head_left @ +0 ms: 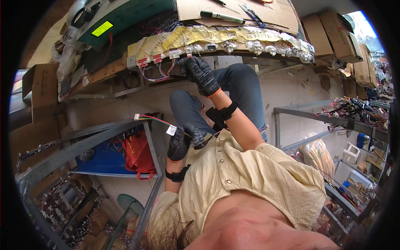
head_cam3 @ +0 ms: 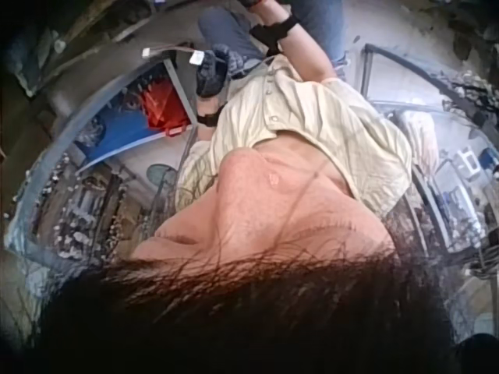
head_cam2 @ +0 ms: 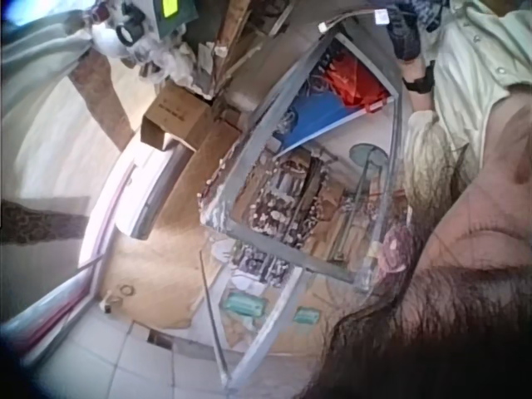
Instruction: Connecting and assembling electrical wire harnesses at a factory workbench.
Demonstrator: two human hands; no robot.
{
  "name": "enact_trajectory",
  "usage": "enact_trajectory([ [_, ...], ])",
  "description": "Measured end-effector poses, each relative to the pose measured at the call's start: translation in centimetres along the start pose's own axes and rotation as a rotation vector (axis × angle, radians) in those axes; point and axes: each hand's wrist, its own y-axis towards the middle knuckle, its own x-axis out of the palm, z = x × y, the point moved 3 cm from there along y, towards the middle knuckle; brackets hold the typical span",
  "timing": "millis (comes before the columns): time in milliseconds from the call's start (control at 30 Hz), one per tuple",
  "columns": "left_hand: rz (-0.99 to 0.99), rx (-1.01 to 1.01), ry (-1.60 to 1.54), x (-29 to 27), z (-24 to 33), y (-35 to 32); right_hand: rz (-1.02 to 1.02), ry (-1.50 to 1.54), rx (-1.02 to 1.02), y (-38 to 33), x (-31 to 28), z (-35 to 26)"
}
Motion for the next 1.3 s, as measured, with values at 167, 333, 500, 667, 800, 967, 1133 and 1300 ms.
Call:
enact_trajectory([
  [167,0.373,0.025,0.269,-0.2,2.4,0.2,-0.008,0.114,0.108,-0.4,0.7,-1.2],
  [333,0.463,0.123,0.156,1.1,3.2,0.8,0.106,0.213,0.215,-0.1,1.1,-0.6],
  [500,0.407,0.084,0.238,-1.5,1.5,1.4,0.223,-0.418,-0.151,-2.4,0.3,-5.9],
  [667,0.206,0.58,1.622,1.0,0.3,4.6,0.049,-0.995,-0.44,-7.4,1.3,-10.3],
  [800,0.288,0.542,1.586,5.8,-0.1,6.5,0.157,-0.71,-0.205,-5.0,-1.7,-8.1],
  [967,0.37,0.743,1.433,6.1,0.7,5.6,0.217,-0.341,0.051,-3.3,-6.3,-6.1],
  [1133,0.473,0.662,1.253,2.7,-0.5,4.3,0.106,-0.143,0.05,-2.7,-6.0,-5.7],
  [1300,0.504,0.603,1.231,2.7,-0.4,3.7,0.127,-0.1,0.054,-2.1,-5.5,-5.4],
])
